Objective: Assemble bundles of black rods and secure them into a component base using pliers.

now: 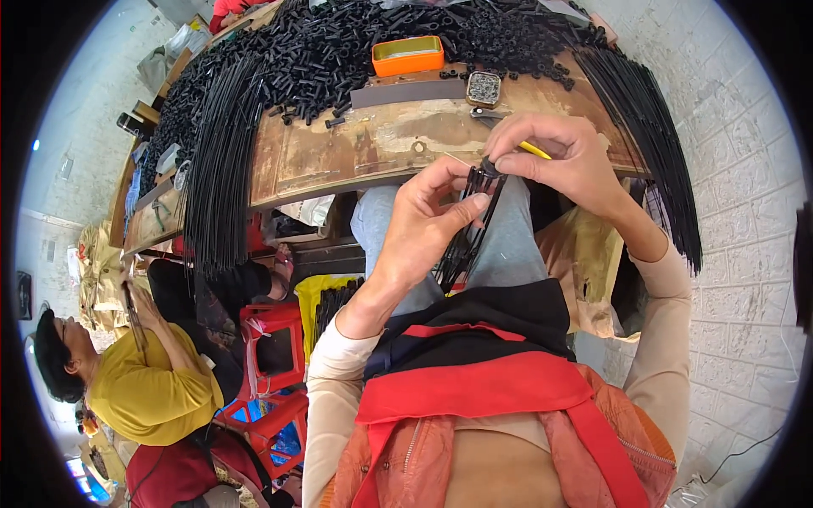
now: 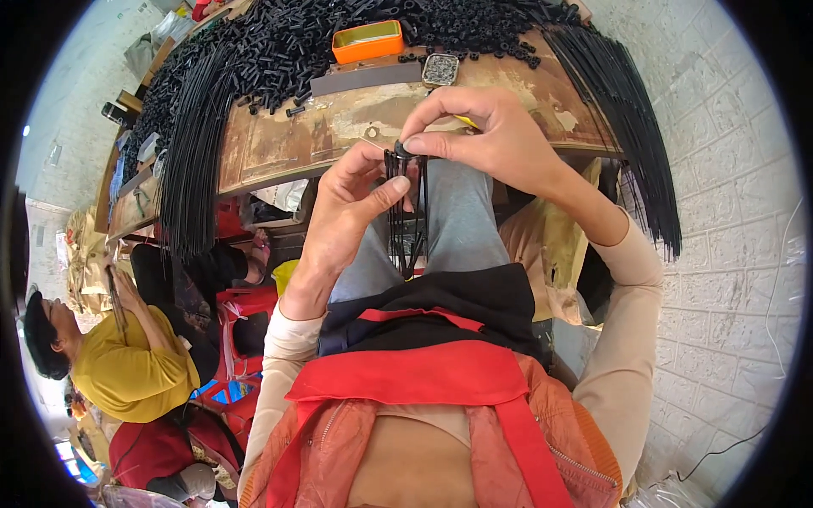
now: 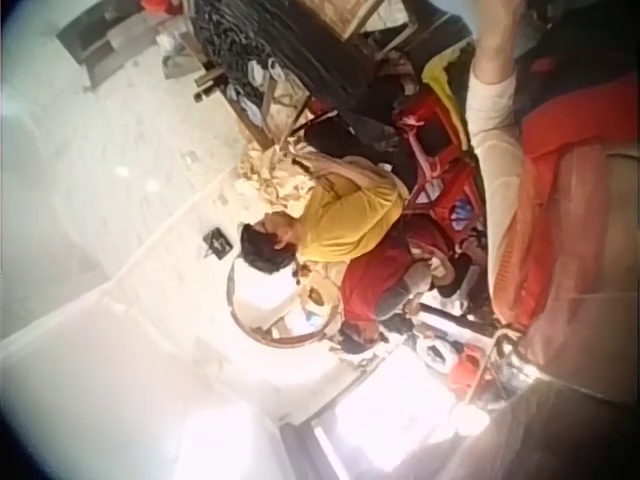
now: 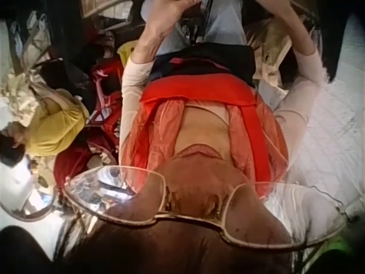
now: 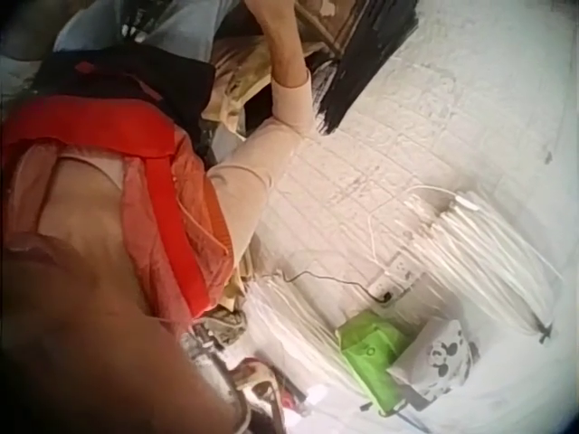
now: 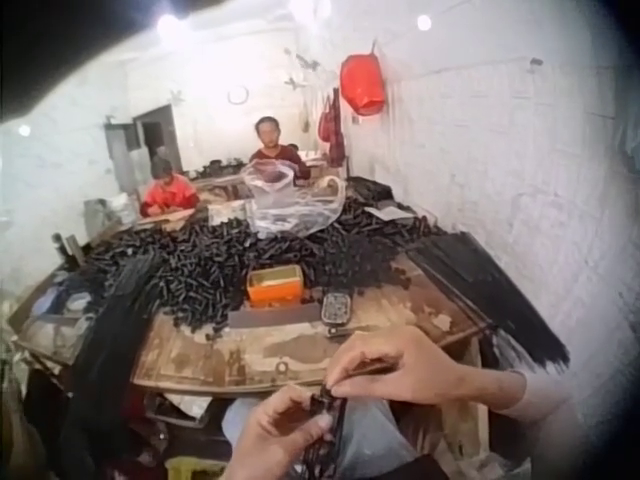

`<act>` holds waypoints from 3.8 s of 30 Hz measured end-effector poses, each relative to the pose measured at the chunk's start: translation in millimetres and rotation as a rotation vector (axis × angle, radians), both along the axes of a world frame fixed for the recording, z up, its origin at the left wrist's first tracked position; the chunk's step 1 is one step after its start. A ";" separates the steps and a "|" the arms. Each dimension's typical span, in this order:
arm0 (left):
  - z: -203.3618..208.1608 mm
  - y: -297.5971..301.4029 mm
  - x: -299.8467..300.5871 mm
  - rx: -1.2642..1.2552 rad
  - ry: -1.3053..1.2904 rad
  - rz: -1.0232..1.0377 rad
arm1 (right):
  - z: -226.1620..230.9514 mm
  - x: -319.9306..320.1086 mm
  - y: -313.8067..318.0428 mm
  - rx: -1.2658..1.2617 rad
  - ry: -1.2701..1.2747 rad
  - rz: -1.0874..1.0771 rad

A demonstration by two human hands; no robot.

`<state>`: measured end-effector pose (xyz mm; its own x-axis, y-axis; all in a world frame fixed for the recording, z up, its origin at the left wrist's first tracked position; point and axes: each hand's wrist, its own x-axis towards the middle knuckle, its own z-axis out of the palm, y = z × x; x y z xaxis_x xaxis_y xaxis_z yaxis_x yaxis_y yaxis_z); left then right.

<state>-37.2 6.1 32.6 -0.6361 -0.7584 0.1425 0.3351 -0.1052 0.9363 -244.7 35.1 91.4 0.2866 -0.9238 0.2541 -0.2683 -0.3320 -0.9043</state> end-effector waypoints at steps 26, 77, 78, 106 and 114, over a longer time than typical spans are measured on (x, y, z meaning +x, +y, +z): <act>-17.8 -1.0 -6.8 0.386 0.214 -0.164 | -35.7 0.0 9.7 0.092 -0.452 0.116; -14.6 -45.9 49.2 -0.039 0.220 0.252 | -148.4 93.8 -14.7 0.375 -0.423 -0.084; -13.8 -45.6 49.0 -0.037 0.222 0.254 | -146.4 96.8 -14.5 0.364 -0.408 -0.102; -42.2 -69.1 18.4 0.163 0.126 0.046 | -130.4 -66.3 -62.0 0.083 0.115 -0.546; -31.4 -37.6 30.2 -0.052 -0.035 0.106 | -83.0 6.5 -9.2 0.792 -0.008 -0.083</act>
